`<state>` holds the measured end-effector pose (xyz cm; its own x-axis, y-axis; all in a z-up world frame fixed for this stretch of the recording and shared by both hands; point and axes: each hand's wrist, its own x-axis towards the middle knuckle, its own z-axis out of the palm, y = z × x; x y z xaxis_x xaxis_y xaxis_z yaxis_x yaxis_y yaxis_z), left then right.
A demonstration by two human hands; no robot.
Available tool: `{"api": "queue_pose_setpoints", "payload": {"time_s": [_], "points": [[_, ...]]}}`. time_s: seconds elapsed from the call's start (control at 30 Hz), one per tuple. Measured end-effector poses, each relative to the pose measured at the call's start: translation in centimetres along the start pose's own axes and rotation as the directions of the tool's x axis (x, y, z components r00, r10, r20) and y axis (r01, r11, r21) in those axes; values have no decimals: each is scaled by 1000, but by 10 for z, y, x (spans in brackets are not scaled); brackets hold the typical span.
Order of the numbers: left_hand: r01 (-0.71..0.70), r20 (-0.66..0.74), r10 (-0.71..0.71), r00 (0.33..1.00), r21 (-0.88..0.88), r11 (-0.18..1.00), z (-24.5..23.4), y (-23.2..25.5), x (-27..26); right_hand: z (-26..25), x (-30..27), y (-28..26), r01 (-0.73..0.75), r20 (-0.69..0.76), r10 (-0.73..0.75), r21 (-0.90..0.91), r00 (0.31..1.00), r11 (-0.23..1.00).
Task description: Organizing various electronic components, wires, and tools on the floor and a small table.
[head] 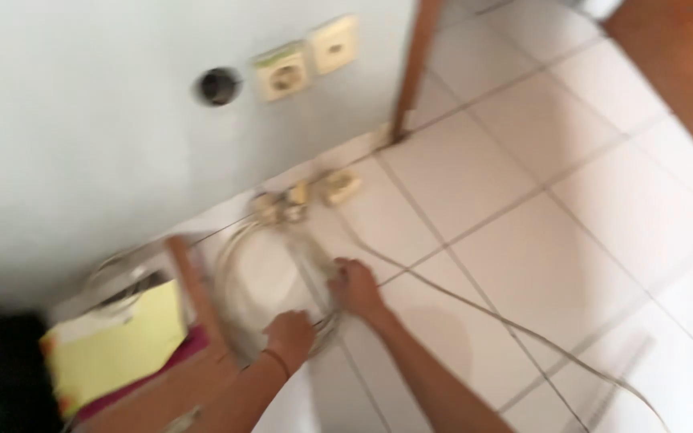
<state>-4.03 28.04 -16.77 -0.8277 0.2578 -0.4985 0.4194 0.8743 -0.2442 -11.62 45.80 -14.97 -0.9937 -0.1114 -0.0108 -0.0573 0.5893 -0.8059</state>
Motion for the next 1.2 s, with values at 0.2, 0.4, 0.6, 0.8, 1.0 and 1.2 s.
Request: {"api": "queue_pose_setpoints", "payload": {"time_s": [0.2,0.4,0.6,0.8,1.0,1.2], "points": [[-80,34,81,996,-28,996,-179,39,6,-84,-67,-18,-152,-255,154,28,955,988],[-595,-542,467,699,-78,800,-206,183,90,-215,-164,109,-589,-760,291,-146,581,795],[-844,-456,730,509,-97,527,-247,350,58,-272,-305,141,-919,-650,721,87,239,383],[-891,-611,741,281,121,437,-182,478,54,-252,-354,180,-938,-548,814,142,193,317],[-811,-875,483,20,268,520,-171,484,68,-248,-426,186,-899,-382,893,262,238,351],[-784,-561,749,352,259,563,-152,480,85,-250,-613,177,-718,-245,858,471,452,513]]}}
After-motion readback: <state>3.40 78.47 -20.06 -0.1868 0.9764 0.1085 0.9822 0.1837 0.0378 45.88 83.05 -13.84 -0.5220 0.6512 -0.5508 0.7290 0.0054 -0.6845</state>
